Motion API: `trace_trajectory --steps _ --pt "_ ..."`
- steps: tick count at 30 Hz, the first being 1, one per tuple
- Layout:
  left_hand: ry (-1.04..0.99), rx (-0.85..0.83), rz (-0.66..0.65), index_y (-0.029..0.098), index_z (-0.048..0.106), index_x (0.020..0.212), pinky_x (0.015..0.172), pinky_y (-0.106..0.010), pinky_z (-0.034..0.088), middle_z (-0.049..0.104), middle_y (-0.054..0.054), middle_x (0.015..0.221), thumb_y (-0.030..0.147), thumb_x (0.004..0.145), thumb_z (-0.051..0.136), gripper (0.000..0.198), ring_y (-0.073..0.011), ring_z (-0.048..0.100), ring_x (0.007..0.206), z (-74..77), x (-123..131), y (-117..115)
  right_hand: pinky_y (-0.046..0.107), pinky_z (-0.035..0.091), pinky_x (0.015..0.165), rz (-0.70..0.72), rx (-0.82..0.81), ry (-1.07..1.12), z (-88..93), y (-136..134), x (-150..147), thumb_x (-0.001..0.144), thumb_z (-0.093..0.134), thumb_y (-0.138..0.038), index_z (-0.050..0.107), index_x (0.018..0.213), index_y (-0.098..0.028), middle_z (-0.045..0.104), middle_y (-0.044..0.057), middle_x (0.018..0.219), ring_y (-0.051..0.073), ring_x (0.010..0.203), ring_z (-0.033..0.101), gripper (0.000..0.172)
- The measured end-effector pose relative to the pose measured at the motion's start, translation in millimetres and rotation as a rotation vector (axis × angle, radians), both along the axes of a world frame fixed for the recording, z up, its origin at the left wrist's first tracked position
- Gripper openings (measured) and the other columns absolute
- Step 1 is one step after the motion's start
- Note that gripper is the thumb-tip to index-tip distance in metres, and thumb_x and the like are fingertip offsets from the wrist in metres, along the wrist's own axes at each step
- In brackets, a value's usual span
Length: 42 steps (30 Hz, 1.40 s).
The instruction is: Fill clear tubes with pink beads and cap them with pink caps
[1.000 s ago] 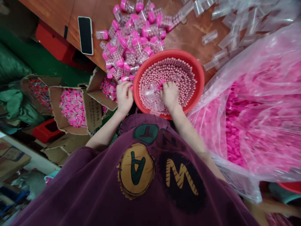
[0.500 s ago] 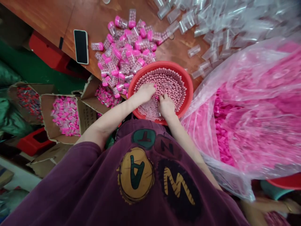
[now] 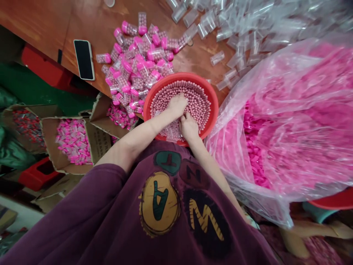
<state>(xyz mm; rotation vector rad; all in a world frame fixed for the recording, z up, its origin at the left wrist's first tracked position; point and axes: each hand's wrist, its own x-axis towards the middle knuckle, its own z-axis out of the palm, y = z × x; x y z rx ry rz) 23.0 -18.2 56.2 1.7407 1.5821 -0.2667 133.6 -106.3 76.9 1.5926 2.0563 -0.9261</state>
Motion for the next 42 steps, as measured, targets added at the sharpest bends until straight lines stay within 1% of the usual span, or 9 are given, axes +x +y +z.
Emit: trace_trajectory --steps 3,10,14,17,22,26,32,37,42 --pt "0.012 -0.020 0.000 -0.004 0.077 0.151 0.129 -0.046 0.057 0.071 -0.032 0.164 -0.007 0.110 0.038 0.056 -0.0373 0.074 0.152 -4.1 12.9 4.4 0.052 0.062 0.113 -0.037 -0.005 0.012 -1.7 -1.2 -0.6 0.118 0.032 -0.012 0.075 0.155 -0.002 0.070 0.034 0.159 0.042 0.134 0.073 0.057" --pt "-0.288 0.080 0.094 0.005 0.082 0.135 0.130 -0.049 0.057 0.077 -0.025 0.153 0.006 0.101 0.069 0.037 -0.0361 0.074 0.143 -29.6 -5.8 -13.8 0.051 0.064 0.110 -0.104 0.018 0.045 -7.6 -8.3 1.9 0.117 0.036 -0.014 0.073 0.158 -0.002 0.068 0.033 0.161 0.041 0.128 0.076 0.056" --pt "-0.497 0.157 0.314 0.011 0.082 0.134 0.136 -0.052 0.053 0.084 -0.018 0.144 0.007 0.088 0.080 0.047 -0.0352 0.074 0.144 -37.8 -27.3 -32.5 0.052 0.065 0.109 -0.212 0.090 0.168 -20.4 -12.9 18.0 0.114 0.053 -0.022 0.079 0.144 -0.009 0.075 0.028 0.150 0.038 0.122 0.076 0.042" --pt "-0.741 0.054 0.550 0.014 0.078 0.136 0.129 -0.051 0.058 0.085 -0.016 0.143 0.013 0.085 0.085 0.051 -0.0320 0.079 0.137 -37.9 -36.1 -41.1 0.053 0.063 0.114 -0.337 0.180 0.320 -28.9 -13.2 37.8 0.113 0.064 -0.032 0.084 0.120 -0.018 0.083 0.020 0.125 0.036 0.118 0.074 0.025" --pt "-1.080 -0.134 0.794 0.020 0.076 0.126 0.124 -0.049 0.060 0.086 -0.009 0.126 0.029 0.078 0.103 0.055 -0.0274 0.084 0.123 -20.1 -44.4 -49.9 0.051 0.064 0.107 -0.679 0.300 0.565 -28.4 -0.5 59.5 0.108 0.079 -0.065 0.082 0.106 -0.025 0.083 0.008 0.101 0.029 0.102 0.072 0.039" --pt "-1.224 -0.273 0.909 0.021 0.077 0.126 0.120 -0.048 0.064 0.086 -0.003 0.114 0.031 0.082 0.102 0.052 -0.0228 0.085 0.109 3.5 -47.8 -56.8 0.044 0.070 0.093 -0.934 0.120 0.921 -24.2 14.3 60.9 0.094 0.084 -0.090 0.079 0.119 -0.028 0.081 0.002 0.099 0.023 0.091 0.075 0.067" --pt "-1.286 -0.427 1.079 0.020 0.077 0.121 0.121 -0.043 0.064 0.086 -0.001 0.104 0.022 0.093 0.090 0.031 -0.0184 0.086 0.104 26.3 -53.7 -63.2 0.057 0.076 0.101 -0.797 -0.097 1.145 -16.5 19.2 59.9 0.099 0.080 -0.084 0.067 0.156 -0.039 0.085 0.006 0.130 0.030 0.117 0.085 0.074" --pt "-1.310 -0.478 1.128 0.020 0.076 0.116 0.107 -0.037 0.067 0.087 -0.003 0.102 0.021 0.098 0.087 0.021 -0.0170 0.085 0.098 34.9 -55.9 -66.8 0.060 0.077 0.110 -0.820 -0.102 1.227 -4.6 15.4 53.4 0.086 0.098 -0.079 0.073 0.146 -0.039 0.083 0.006 0.148 0.033 0.134 0.084 0.077" --pt "-1.332 -0.489 1.150 0.019 0.075 0.114 0.096 -0.030 0.065 0.086 -0.002 0.103 0.019 0.101 0.086 0.018 -0.0141 0.084 0.092 40.7 -55.1 -68.4 0.064 0.069 0.127 -0.854 -0.116 1.244 13.0 9.8 49.6 0.088 0.100 -0.078 0.079 0.138 -0.037 0.087 0.006 0.140 0.034 0.144 0.082 0.068"
